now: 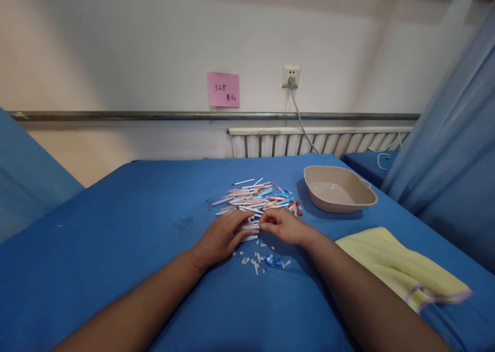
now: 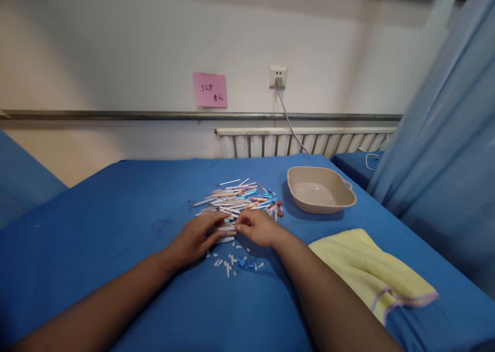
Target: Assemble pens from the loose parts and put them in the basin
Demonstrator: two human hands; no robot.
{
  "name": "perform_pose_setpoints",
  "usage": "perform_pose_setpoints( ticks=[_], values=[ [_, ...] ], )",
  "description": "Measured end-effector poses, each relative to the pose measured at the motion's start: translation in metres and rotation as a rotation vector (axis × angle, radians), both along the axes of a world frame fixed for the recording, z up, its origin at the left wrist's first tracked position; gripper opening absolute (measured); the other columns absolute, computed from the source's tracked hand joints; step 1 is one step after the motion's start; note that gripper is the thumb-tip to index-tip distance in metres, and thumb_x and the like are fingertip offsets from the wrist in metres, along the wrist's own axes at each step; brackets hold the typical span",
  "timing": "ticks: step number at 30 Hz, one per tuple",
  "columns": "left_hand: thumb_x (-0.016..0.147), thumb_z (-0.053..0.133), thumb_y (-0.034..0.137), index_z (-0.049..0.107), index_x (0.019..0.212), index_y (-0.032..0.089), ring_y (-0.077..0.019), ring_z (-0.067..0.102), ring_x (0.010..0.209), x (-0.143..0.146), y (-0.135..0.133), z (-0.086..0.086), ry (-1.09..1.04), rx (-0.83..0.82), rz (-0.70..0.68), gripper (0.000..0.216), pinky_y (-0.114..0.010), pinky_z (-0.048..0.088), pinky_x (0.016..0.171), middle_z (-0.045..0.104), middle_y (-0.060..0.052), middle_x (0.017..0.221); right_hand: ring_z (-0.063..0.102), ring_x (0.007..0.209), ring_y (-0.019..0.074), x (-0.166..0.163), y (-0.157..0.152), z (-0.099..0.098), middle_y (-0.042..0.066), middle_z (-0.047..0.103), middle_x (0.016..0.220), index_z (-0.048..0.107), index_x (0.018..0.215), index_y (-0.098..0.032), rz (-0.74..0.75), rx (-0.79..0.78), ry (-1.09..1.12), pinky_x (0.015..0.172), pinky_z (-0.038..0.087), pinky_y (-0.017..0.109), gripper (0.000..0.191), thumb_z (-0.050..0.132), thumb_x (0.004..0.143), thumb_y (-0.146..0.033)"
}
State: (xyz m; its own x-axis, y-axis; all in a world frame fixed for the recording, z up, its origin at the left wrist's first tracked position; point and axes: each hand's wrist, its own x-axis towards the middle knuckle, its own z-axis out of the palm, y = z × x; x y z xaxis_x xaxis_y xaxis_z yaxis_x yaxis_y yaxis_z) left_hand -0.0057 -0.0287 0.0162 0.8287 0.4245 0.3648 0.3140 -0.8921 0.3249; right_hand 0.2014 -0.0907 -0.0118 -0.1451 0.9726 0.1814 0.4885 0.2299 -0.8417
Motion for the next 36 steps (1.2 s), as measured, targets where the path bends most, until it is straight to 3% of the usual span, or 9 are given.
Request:
perform_pose_setpoints(
  ticks=[6,8,11,14,20,24,28,33,36],
  values=[
    [0.094,0.032,0.027,0.055,0.115,0.021,-0.0197,0.063,0.083,0.0,0.0,-0.003,0.12,-0.007,0.08,0.032,-0.031,0.047,0.075,0.068,-0.007,0.095,0.046,0.058,0.0089,0.002,-0.002,0.004,-0.003,0.054,0.064,0.061,0.077,-0.015,0.054,-0.035,0.053,0.054,0.034,0.019,0.007,0.057,0.079,-0.02],
    [0.093,0.037,0.031,0.051,0.12,0.021,-0.0197,0.063,0.082,-0.001,0.0,-0.001,0.095,-0.026,0.104,0.033,-0.031,0.048,0.074,0.067,-0.006,0.093,0.046,0.058,0.0088,0.002,-0.002,0.004,-0.003,0.053,0.064,0.061,0.076,-0.015,0.053,-0.036,0.051,0.054,0.034,0.019,0.007,0.058,0.079,-0.02],
    [0.084,0.055,0.037,0.044,0.128,0.021,-0.0224,0.059,0.096,-0.003,-0.001,0.002,-0.025,-0.009,0.047,0.048,-0.035,0.047,0.083,0.063,-0.009,0.109,0.047,0.059,0.0091,0.002,-0.001,0.002,-0.003,0.053,0.065,0.06,0.076,-0.015,0.038,-0.031,0.067,0.055,0.035,0.019,0.007,0.057,0.079,-0.02],
    [0.085,0.054,0.031,0.046,0.125,0.021,-0.0223,0.058,0.099,-0.002,-0.002,0.002,-0.042,0.016,-0.008,0.042,-0.036,0.046,0.087,0.062,-0.01,0.111,0.047,0.061,0.0096,0.002,0.001,0.001,-0.003,0.054,0.066,0.06,0.074,-0.015,0.026,-0.011,0.041,0.056,0.035,0.02,0.009,0.055,0.079,-0.02],
    [0.093,0.035,0.028,0.054,0.119,0.021,-0.0207,0.064,0.09,-0.002,0.005,-0.007,0.053,0.036,0.117,0.033,-0.032,0.048,0.079,0.068,-0.007,0.105,0.046,0.061,0.01,0.006,0.002,-0.002,-0.003,0.054,0.065,0.06,0.074,-0.015,0.024,0.004,0.042,0.056,0.036,0.02,0.011,0.055,0.08,-0.023],
    [0.093,0.034,0.031,0.057,0.115,0.02,-0.0193,0.066,0.079,-0.005,0.01,-0.007,0.013,0.005,0.207,0.034,-0.029,0.049,0.071,0.07,-0.005,0.088,0.047,0.06,0.0095,0.014,0.002,-0.001,-0.003,0.054,0.065,0.058,0.072,-0.015,0.03,0.023,0.028,0.056,0.035,0.02,0.007,0.055,0.078,-0.018],
    [0.092,0.036,0.03,0.058,0.113,0.019,-0.0184,0.065,0.073,-0.007,0.012,-0.005,-0.052,0.025,0.281,0.033,-0.028,0.048,0.07,0.069,-0.003,0.077,0.045,0.051,0.0082,0.028,0.001,0.003,-0.005,0.049,0.059,0.054,0.07,-0.016,0.017,-0.081,0.048,0.051,0.034,0.019,0.008,0.053,0.078,-0.017],
    [0.089,0.039,0.029,0.06,0.108,0.018,-0.0179,0.064,0.07,-0.012,0.014,-0.002,-0.121,0.063,0.332,0.031,-0.028,0.048,0.067,0.069,-0.004,0.08,0.05,0.059,0.01,0.043,-0.001,0.001,-0.002,0.055,0.062,0.056,0.066,-0.015,-0.065,-0.034,-0.159,0.055,0.036,0.02,0.011,0.051,0.076,-0.014],
    [0.088,0.041,0.027,0.061,0.106,0.018,-0.0182,0.064,0.073,-0.013,0.011,-0.001,-0.135,0.101,0.277,0.029,-0.029,0.049,0.069,0.07,-0.005,0.083,0.05,0.059,0.0103,0.045,0.0,-0.001,-0.002,0.058,0.063,0.058,0.068,-0.016,-0.085,-0.005,-0.256,0.055,0.034,0.02,0.012,0.05,0.077,-0.014]
  ],
)
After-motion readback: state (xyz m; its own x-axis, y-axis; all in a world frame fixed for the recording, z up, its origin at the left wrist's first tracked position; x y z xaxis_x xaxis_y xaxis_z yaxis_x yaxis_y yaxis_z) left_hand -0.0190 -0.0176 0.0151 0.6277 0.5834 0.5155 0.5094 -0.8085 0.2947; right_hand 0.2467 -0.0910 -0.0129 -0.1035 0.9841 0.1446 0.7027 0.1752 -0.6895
